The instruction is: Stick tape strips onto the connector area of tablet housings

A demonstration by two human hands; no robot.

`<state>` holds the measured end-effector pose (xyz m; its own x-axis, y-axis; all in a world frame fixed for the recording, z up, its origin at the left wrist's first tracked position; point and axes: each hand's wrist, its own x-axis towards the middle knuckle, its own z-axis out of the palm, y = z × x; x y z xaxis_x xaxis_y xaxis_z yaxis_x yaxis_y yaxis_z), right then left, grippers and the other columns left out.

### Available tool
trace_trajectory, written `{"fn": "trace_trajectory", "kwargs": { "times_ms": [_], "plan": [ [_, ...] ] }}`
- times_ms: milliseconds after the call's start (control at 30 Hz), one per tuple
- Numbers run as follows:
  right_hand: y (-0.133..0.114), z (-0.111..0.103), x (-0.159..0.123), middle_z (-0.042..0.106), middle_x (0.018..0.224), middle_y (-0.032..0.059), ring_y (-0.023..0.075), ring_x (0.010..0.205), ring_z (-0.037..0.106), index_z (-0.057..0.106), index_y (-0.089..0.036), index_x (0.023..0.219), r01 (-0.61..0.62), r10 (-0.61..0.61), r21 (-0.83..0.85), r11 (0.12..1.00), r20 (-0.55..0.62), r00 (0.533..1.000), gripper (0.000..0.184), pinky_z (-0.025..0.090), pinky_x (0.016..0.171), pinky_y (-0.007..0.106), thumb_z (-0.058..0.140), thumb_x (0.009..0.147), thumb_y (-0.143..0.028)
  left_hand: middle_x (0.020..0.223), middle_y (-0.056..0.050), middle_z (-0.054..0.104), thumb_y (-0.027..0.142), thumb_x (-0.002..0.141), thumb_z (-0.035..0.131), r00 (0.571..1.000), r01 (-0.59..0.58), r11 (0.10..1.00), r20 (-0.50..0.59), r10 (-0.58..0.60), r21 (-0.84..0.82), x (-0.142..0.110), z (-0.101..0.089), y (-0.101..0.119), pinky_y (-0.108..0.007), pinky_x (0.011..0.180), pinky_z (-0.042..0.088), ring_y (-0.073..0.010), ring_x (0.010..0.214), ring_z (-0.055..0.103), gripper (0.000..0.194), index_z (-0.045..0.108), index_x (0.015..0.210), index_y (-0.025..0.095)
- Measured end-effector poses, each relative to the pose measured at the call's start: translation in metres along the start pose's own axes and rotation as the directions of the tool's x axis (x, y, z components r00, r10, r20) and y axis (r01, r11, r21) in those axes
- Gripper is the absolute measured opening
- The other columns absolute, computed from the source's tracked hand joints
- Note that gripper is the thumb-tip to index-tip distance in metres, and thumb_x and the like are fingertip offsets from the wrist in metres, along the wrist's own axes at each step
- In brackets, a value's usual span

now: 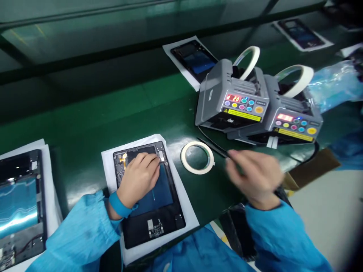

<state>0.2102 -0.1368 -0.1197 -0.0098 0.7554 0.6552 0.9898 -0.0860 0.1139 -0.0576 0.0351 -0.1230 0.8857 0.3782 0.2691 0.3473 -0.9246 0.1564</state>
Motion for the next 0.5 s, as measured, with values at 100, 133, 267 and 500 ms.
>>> {"fn": "trace_trajectory", "kwargs": {
  "times_ms": [100, 133, 267, 500],
  "plan": [
    [0.063, -0.017, -0.031, 0.072, 0.074, 0.0082, 0.0179, 0.060, 0.061, 0.071, -0.020, 0.103, 0.025, -0.066, -0.282, 0.959, -0.139, 0.988, 0.034, 0.043, 0.055, 0.030, 0.081, 0.072, -0.029, 0.100, -0.011, 0.071, 0.016, 0.094, 0.053, 1.000, 0.001, 1.000, -0.026, -0.001, -0.014, 0.002, 0.000, 0.000, -0.039, 0.078, 0.058, -0.0244, 0.092, 0.062, 0.019, 0.069, 0.102, 0.012],
    [0.076, -0.020, -0.038, 0.071, 0.071, 0.0084, 0.0175, 0.056, 0.060, 0.072, -0.020, 0.099, 0.044, -0.094, -0.321, 0.946, -0.143, 0.985, 0.032, 0.041, 0.052, 0.030, 0.081, 0.071, -0.032, 0.099, -0.011, 0.071, 0.016, 0.093, 0.053, 0.999, -0.004, 1.000, -0.033, 0.004, -0.017, 0.003, 0.000, 0.000, -0.039, 0.078, 0.058, -0.0241, 0.091, 0.062, 0.018, 0.069, 0.102, 0.012],
    [0.090, -0.023, -0.045, 0.075, 0.081, 0.0094, 0.0186, 0.061, 0.064, 0.074, -0.020, 0.096, -0.016, 0.014, -0.350, 0.937, -0.008, 1.000, 0.023, 0.042, 0.052, 0.030, 0.076, 0.077, -0.033, 0.098, -0.010, 0.071, 0.017, 0.094, 0.053, 0.999, -0.007, 1.000, -0.044, 0.006, -0.024, 0.004, -0.001, 0.000, -0.038, 0.080, 0.058, -0.0234, 0.091, 0.062, 0.017, 0.068, 0.101, 0.012],
    [0.090, -0.025, -0.030, 0.072, 0.072, 0.0088, 0.0148, 0.055, 0.058, 0.076, -0.020, 0.073, -0.133, 0.152, -0.214, 0.968, 0.078, 0.985, 0.017, 0.038, 0.051, 0.030, 0.067, 0.084, -0.030, 0.102, -0.010, 0.071, 0.017, 0.093, 0.055, 0.999, 0.004, 0.999, -0.032, -0.006, -0.037, 0.003, 0.000, 0.001, -0.037, 0.083, 0.057, -0.0230, 0.093, 0.063, 0.015, 0.068, 0.099, 0.012]
  ]
}}
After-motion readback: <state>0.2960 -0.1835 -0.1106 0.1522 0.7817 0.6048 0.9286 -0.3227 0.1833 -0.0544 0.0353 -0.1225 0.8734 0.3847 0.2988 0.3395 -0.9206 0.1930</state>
